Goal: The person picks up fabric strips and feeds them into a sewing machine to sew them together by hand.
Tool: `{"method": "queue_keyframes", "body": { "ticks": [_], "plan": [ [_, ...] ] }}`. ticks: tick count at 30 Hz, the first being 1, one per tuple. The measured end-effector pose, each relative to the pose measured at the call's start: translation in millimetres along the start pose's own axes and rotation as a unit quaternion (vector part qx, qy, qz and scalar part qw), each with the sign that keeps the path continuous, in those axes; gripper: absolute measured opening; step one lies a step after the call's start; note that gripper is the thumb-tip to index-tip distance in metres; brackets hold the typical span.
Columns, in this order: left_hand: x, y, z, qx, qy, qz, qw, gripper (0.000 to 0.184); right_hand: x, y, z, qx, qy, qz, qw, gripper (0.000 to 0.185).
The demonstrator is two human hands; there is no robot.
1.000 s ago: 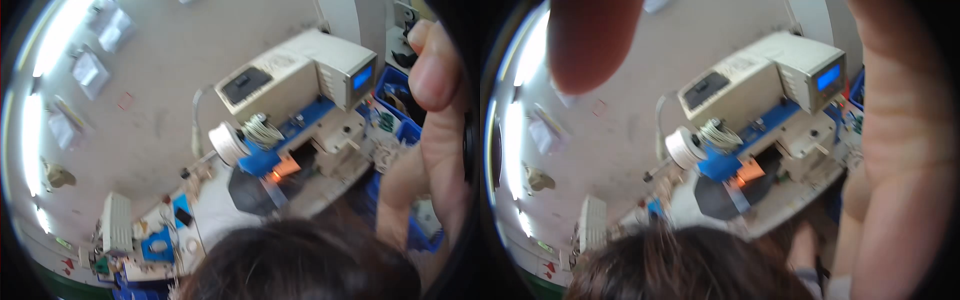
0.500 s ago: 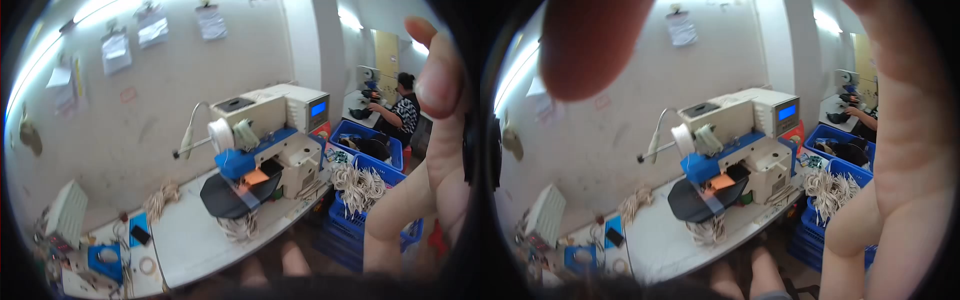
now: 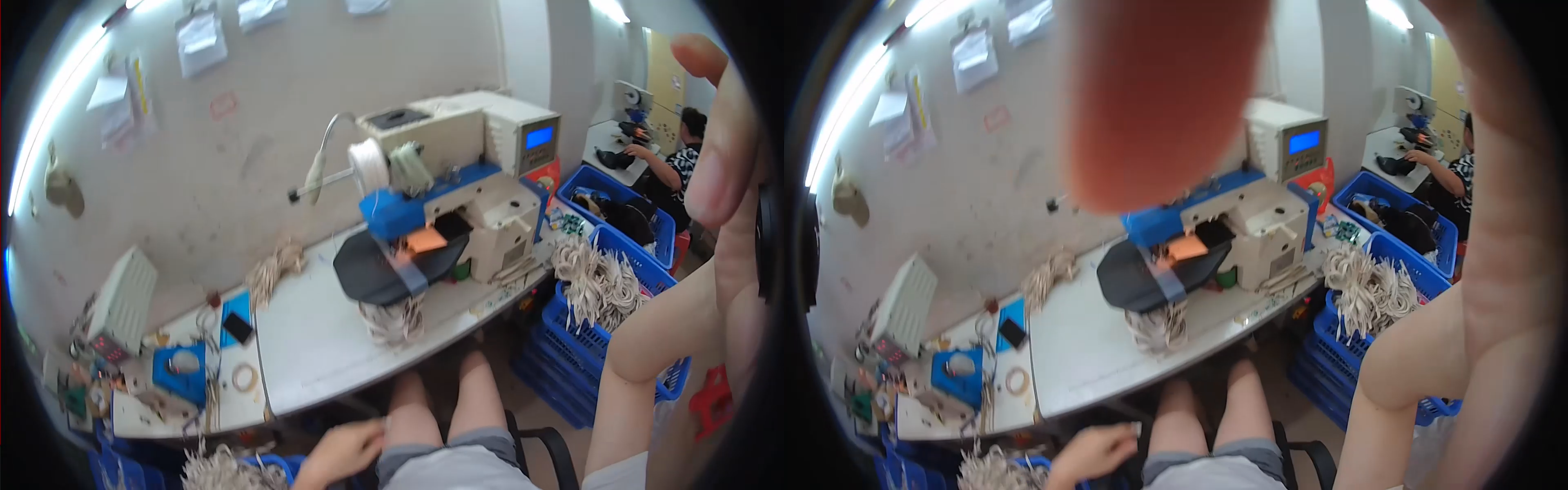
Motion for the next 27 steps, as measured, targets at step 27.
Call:
{"method": "queue_keyframes", "body": {
  "ticks": [27],
  "plan": [
    [-94.9,79.8,-129.6,0.633,0.436,-0.374,0.519,0.028,-94.4,203.1,362.6,-0.511,-0.455,-0.002,0.730,0.023]
  ]
}}
Point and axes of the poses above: each hand's wrist, its own y-axis away from the middle knuckle, its own x-axis out of the palm, z = x × y, the point moved 3 cm from there along -y, towards the middle knuckle, and after that the axes turned 3 degrees about y, right-handed, at the moved point
